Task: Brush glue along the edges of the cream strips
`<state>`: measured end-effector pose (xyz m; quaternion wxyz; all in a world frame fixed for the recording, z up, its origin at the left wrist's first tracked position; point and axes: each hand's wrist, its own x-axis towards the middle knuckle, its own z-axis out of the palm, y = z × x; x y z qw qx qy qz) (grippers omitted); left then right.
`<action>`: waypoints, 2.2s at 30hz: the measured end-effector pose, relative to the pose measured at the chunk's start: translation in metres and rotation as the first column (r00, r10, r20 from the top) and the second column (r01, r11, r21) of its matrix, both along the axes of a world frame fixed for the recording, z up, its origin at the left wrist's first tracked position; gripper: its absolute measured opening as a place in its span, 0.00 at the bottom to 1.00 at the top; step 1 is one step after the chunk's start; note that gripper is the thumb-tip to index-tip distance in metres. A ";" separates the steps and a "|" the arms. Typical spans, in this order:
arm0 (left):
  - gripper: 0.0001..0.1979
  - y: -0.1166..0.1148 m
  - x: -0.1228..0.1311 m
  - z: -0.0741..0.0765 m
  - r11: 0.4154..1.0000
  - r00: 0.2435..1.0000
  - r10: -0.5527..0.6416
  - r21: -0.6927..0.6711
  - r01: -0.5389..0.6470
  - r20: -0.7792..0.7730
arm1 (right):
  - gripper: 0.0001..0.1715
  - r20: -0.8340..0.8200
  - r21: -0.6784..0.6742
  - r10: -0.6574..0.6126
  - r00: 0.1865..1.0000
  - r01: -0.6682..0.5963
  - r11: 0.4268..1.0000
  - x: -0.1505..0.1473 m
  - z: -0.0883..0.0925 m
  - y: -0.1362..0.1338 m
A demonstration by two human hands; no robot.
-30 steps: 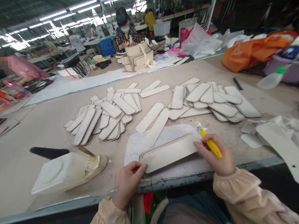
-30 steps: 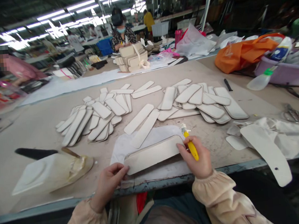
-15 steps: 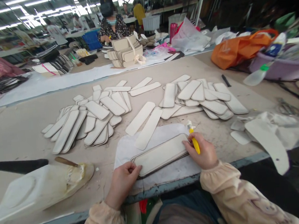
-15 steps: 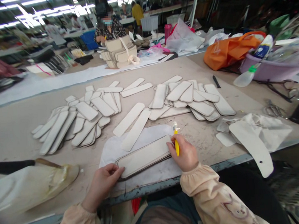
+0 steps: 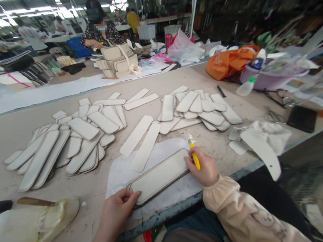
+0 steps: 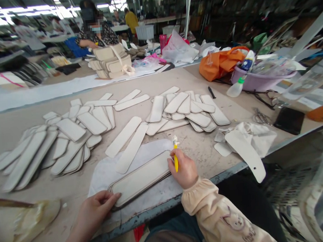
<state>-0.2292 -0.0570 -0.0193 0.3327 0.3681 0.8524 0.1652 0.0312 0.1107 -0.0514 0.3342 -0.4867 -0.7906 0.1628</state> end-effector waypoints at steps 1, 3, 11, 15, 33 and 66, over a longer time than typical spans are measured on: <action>0.25 0.000 0.000 0.000 1.000 1.000 -0.001 -0.006 0.001 0.003 | 0.07 0.002 0.002 -0.006 1.000 0.006 1.000 0.000 0.000 0.000; 0.25 0.001 0.001 0.001 1.000 1.000 -0.004 -0.014 0.004 0.001 | 0.07 0.008 0.002 -0.014 1.000 0.014 1.000 0.000 0.000 -0.001; 0.25 0.001 0.000 0.001 1.000 0.999 -0.026 -0.006 0.026 -0.023 | 0.09 0.034 0.067 -0.017 0.999 0.015 0.998 0.004 -0.001 0.004; 0.26 0.001 0.001 0.001 0.999 0.998 -0.040 -0.033 0.038 -0.045 | 0.04 0.076 0.266 0.155 0.985 -0.169 0.949 -0.002 0.008 -0.015; 0.19 0.002 0.007 0.009 0.998 0.997 -0.021 0.056 0.026 -0.075 | 0.11 0.155 0.099 0.379 0.912 -0.396 0.913 0.017 -0.009 -0.009; 0.17 -0.008 0.033 0.015 0.725 0.837 0.255 0.477 -0.497 0.485 | 0.17 -0.413 -0.088 0.061 0.909 -0.106 0.990 0.010 -0.005 -0.002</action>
